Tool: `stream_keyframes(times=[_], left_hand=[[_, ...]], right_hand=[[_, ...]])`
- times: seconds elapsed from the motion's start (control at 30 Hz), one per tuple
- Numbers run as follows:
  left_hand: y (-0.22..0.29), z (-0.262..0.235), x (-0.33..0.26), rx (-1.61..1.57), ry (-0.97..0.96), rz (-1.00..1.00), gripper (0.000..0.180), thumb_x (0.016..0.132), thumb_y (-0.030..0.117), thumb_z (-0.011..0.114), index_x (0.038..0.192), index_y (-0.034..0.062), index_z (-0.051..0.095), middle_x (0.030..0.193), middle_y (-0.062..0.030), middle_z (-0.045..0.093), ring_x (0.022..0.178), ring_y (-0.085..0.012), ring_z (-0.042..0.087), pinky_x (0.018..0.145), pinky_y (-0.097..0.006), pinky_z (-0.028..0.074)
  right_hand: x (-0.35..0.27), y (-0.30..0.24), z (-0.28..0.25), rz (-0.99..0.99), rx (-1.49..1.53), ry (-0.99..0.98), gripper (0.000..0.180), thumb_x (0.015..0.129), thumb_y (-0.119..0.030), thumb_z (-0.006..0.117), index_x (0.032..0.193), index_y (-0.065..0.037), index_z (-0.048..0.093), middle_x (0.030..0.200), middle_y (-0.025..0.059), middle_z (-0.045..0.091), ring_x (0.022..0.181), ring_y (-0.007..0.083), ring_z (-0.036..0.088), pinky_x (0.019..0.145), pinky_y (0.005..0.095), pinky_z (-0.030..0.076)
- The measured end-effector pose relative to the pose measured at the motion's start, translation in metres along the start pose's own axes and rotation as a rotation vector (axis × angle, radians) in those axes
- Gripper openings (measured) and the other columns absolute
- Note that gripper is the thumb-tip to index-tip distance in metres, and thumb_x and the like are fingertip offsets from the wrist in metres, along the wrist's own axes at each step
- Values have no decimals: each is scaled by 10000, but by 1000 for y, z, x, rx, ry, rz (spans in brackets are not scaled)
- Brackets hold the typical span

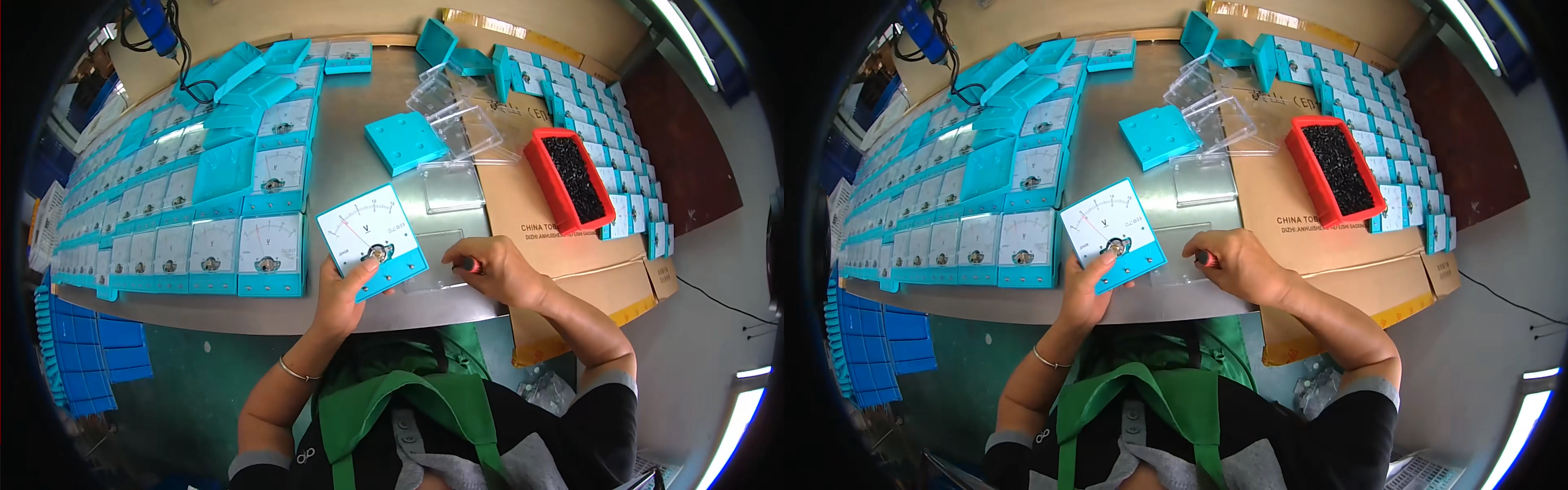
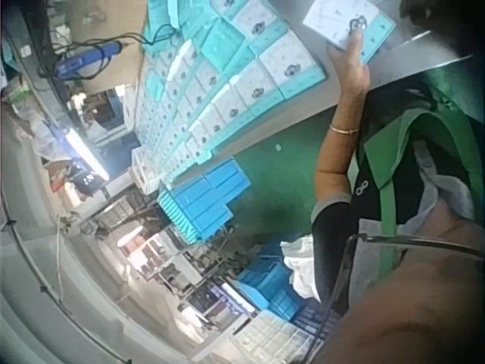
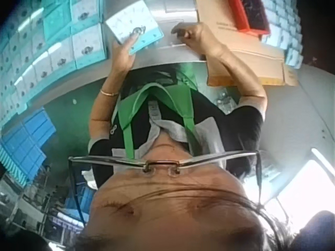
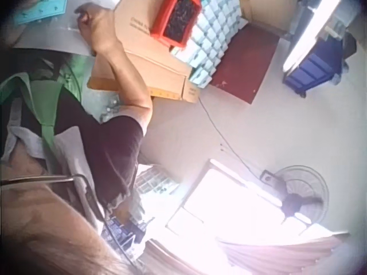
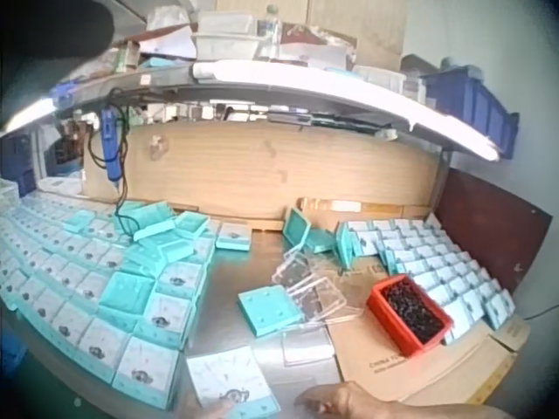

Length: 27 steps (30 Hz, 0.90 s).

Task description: The person assembles teal-colored analog electrical meters at a factory workstation. They pick up a meter, use a screwdriver to tighten a central screw on the face, place a clear plastic cover over the dial, and secure the cover with screws. The person repeats this process for multiple units, stacking the finished meters on the table.

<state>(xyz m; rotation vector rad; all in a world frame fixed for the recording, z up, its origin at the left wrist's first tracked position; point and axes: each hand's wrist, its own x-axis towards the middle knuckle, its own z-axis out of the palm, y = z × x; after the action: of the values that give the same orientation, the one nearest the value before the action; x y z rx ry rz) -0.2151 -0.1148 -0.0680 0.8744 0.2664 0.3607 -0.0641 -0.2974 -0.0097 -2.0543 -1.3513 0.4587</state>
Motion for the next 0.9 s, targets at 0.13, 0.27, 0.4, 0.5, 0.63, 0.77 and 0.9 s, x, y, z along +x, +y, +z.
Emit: stream_keyframes(times=[0.13, 0.27, 0.4, 0.5, 0.63, 0.77, 0.9], left_hand=[[-1, -3, 0, 4, -3, -8, 312, 835, 124, 609, 1087, -30, 508, 958, -126, 602, 778, -190, 626, 580, -325, 545], [1, -5, 0, -12, 3, -25, 305, 837, 120, 605, 1086, -29, 507, 962, -126, 603, 776, -192, 626, 583, -329, 545], [2, -4, 0, -17, -9, -47, 302, 839, 114, 596, 1093, -22, 506, 974, -126, 601, 786, -199, 624, 585, -338, 543], [1, -5, -1, -6, -6, -56, 313, 834, 126, 595, 1098, -15, 504, 982, -128, 597, 802, -206, 618, 569, -339, 531], [1, -4, -1, 5, -12, -63, 312, 834, 120, 591, 1101, -14, 501, 985, -130, 596, 803, -207, 619, 572, -337, 533], [0, -5, 3, -25, -18, -49, 296, 843, 111, 593, 1095, -21, 509, 970, -125, 605, 782, -201, 630, 594, -338, 551], [1, -5, 4, -25, 40, -10, 301, 843, 120, 592, 1097, -17, 508, 975, -122, 608, 800, -204, 631, 584, -332, 549]], right_hand=[[-2, 2, 11, 13, -14, -69, 135, 706, -4, 688, 826, -28, 631, 736, 101, 618, 617, 222, 600, 571, 313, 470], [-1, -4, 14, -82, -56, -79, 124, 694, -31, 674, 795, -39, 603, 744, 100, 596, 690, 296, 602, 592, 363, 482], [-5, -1, 22, -153, -158, -65, 134, 686, -22, 676, 798, -44, 606, 751, 91, 560, 676, 282, 585, 583, 367, 472], [-6, 0, 23, -187, -199, -75, 156, 685, -10, 688, 823, -41, 623, 750, 90, 558, 652, 276, 579, 584, 355, 471], [4, 1, 18, -162, -265, -204, 152, 688, -54, 698, 816, -67, 617, 750, 83, 563, 678, 284, 588, 591, 362, 471], [43, -1, 8, -59, -316, -443, 189, 665, -143, 738, 780, -78, 602, 795, 86, 598, 742, 288, 608, 617, 381, 464], [73, -18, 2, 104, -355, -675, 324, 631, -211, 770, 870, -77, 598, 849, 87, 633, 818, 289, 619, 654, 387, 460]])
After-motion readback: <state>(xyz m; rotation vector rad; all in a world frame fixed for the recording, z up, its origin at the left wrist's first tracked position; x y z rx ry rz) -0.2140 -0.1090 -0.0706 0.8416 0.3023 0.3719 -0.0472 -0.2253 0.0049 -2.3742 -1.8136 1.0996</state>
